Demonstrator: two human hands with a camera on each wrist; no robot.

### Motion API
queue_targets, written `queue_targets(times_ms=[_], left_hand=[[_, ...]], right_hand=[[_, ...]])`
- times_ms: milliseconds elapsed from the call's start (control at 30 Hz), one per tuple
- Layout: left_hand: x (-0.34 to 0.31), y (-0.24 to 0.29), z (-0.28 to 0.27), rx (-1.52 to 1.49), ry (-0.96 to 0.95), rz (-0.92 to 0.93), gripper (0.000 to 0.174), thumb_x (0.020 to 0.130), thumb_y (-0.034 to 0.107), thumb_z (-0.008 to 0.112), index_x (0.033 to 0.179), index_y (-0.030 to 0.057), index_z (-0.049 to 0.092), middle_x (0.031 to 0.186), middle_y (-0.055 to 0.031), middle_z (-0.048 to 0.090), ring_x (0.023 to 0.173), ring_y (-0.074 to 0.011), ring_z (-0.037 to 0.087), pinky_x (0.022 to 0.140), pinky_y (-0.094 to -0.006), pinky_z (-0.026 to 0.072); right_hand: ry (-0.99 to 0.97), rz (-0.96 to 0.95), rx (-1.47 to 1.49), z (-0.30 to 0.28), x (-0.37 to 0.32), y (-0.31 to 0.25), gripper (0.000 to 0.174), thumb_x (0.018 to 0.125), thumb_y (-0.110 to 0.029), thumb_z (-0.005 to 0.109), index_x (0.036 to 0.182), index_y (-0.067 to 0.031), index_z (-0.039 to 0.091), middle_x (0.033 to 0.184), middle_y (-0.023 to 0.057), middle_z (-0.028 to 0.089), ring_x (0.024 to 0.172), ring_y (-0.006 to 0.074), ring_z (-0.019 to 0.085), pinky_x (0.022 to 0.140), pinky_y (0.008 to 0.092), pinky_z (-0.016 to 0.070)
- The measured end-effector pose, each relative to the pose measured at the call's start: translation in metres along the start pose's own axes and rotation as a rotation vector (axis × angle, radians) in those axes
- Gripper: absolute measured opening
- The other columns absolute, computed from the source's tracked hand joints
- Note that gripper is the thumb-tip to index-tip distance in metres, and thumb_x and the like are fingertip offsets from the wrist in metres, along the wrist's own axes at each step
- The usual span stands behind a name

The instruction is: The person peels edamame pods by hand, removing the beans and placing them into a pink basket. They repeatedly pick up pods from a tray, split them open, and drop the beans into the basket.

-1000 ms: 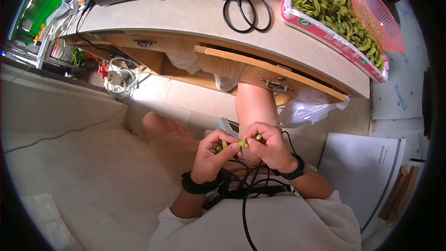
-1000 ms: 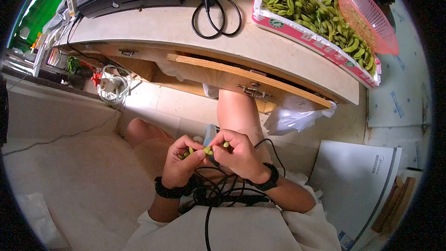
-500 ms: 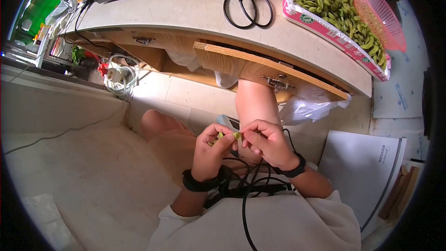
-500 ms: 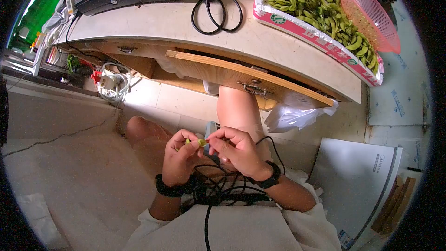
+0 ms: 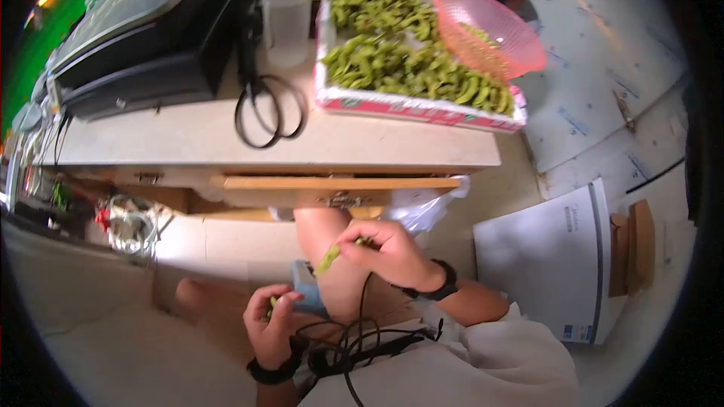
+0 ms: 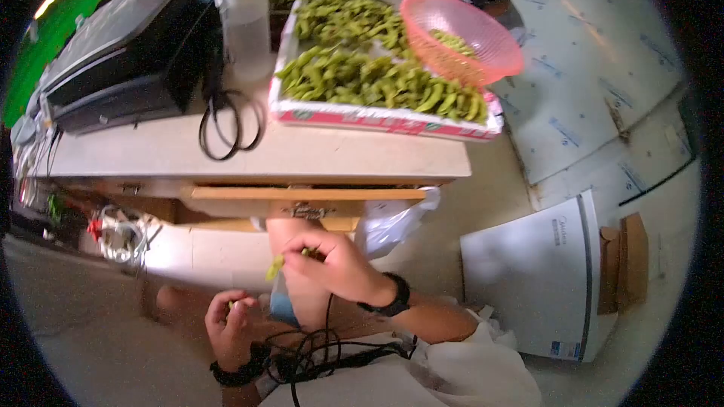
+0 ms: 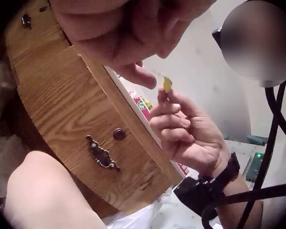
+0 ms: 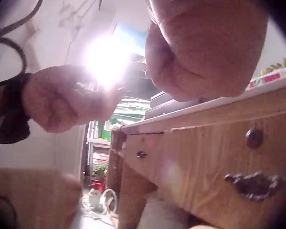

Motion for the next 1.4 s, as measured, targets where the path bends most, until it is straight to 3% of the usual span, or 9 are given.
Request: queue_targets(times_ms=[267, 433, 500, 633, 767, 900, 1000, 1100, 1400], left_hand=[[0.0, -0.007, -0.002, -0.013, -0.047, 0.021, 0.014, 0.086, 0.009, 0.058, 0.094, -0.0025, 0.058, 0.077, -0.009, 0.064, 0.064, -0.0069, 0.053, 0.057, -0.0175, 0.0377], [-0.001, -0.006, 0.004, 0.123, -0.065, 0.007, 0.013, 0.086, 0.006, 0.057, 0.091, -0.0057, 0.058, 0.074, -0.0095, 0.06, 0.069, -0.0155, 0.056, 0.065, -0.0259, 0.0442], [0.0, -0.01, 0.004, 0.115, -0.085, 0.031, 0.012, 0.088, 0.007, 0.055, 0.092, -0.0033, 0.06, 0.075, -0.0071, 0.063, 0.063, -0.0064, 0.051, 0.058, -0.0176, 0.0375], [-0.002, -0.006, 0.002, 0.052, -0.087, 0.027, 0.014, 0.088, 0.008, 0.056, 0.093, -0.0042, 0.06, 0.074, -0.0073, 0.062, 0.063, -0.0074, 0.051, 0.058, -0.0183, 0.0379], [-0.003, -0.003, -0.001, 0.066, -0.07, 0.005, 0.015, 0.088, 0.009, 0.055, 0.095, -0.0046, 0.06, 0.073, -0.0079, 0.062, 0.065, -0.0091, 0.053, 0.058, -0.0194, 0.0384], [-0.005, -0.004, 0.008, 0.005, -0.102, -0.025, 0.018, 0.089, 0.01, 0.054, 0.097, -0.0039, 0.06, 0.072, -0.0072, 0.062, 0.067, -0.0091, 0.055, 0.055, -0.0185, 0.0375], [-0.009, -0.01, 0.018, -0.145, -0.177, -0.165, 0.027, 0.092, 0.013, 0.047, 0.113, -0.0014, 0.056, 0.084, -0.0065, 0.06, 0.071, -0.0118, 0.057, 0.058, -0.0195, 0.043], [-0.007, -0.01, 0.025, -0.126, -0.317, -0.131, 0.037, 0.095, 0.022, 0.04, 0.125, 0.0002, 0.048, 0.079, -0.008, 0.061, 0.065, -0.0069, 0.05, 0.052, -0.0179, 0.0319], [-0.011, -0.015, 0.022, -0.153, -0.343, -0.158, 0.041, 0.098, 0.023, 0.035, 0.128, -0.0031, 0.043, 0.093, -0.007, 0.059, 0.074, -0.0088, 0.054, 0.064, -0.0199, 0.0411]], right_hand=[[0.738, -0.521, -0.585, -0.173, 0.001, -0.142, 0.013, 0.084, -0.008, 0.062, 0.089, 0.0035, 0.063, 0.081, 0.0026, 0.063, 0.073, 0.0068, 0.054, 0.066, 0.0229, 0.0441], [0.937, -0.632, -0.927, -0.218, 0.016, -0.172, 0.012, 0.08, -0.006, 0.063, 0.089, 0.0029, 0.064, 0.073, 0.0071, 0.062, 0.066, 0.0122, 0.056, 0.061, 0.0256, 0.0437], [0.95, -0.718, -0.995, -0.217, 0.024, -0.174, 0.009, 0.08, -0.006, 0.062, 0.085, 0.0011, 0.064, 0.073, 0.0118, 0.061, 0.063, 0.0214, 0.057, 0.059, 0.0294, 0.0442], [0.748, -0.575, -1.166, -0.213, 0.046, -0.151, 0.015, 0.082, -0.01, 0.057, 0.074, 0.0024, 0.058, 0.067, 0.0181, 0.055, 0.062, 0.0334, 0.054, 0.056, 0.0361, 0.0414], [0.745, -0.41, -0.987, -0.217, 0.031, -0.147, 0.019, 0.086, -0.013, 0.056, 0.076, 0.0029, 0.06, 0.059, 0.0117, 0.054, 0.052, 0.0165, 0.05, 0.051, 0.0308, 0.038], [0.575, -0.427, -0.581, -0.163, 0.009, -0.137, 0.019, 0.089, -0.013, 0.056, 0.091, 0.0036, 0.065, 0.069, -0.0025, 0.059, 0.064, 0.0022, 0.047, 0.054, 0.0214, 0.0394], [0.155, -0.202, -0.465, -0.072, 0.003, -0.097, 0.013, 0.084, -0.009, 0.061, 0.092, 0.0, 0.066, 0.072, -0.0002, 0.058, 0.064, 0.0038, 0.049, 0.056, 0.0196, 0.04], [-0.184, -0.186, -0.45, 0.008, -0.003, -0.047, 0.014, 0.081, -0.009, 0.066, 0.093, -0.0017, 0.066, 0.063, -0.0006, 0.05, 0.058, 0.0057, 0.045, 0.052, 0.0224, 0.0376], [-0.302, 0.057, 0.002, 0.09, -0.017, 0.024, 0.01, 0.083, -0.004, 0.063, 0.092, 0.0005, 0.063, 0.064, 0.0012, 0.048, 0.059, 0.0068, 0.057, 0.049, 0.0212, 0.0405]])
Point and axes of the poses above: each hand's wrist, its own x-axis towards the middle knuckle, its own z-axis out of the palm, y = z × x, the point moved 8 cm from there along x, towards the middle knuckle
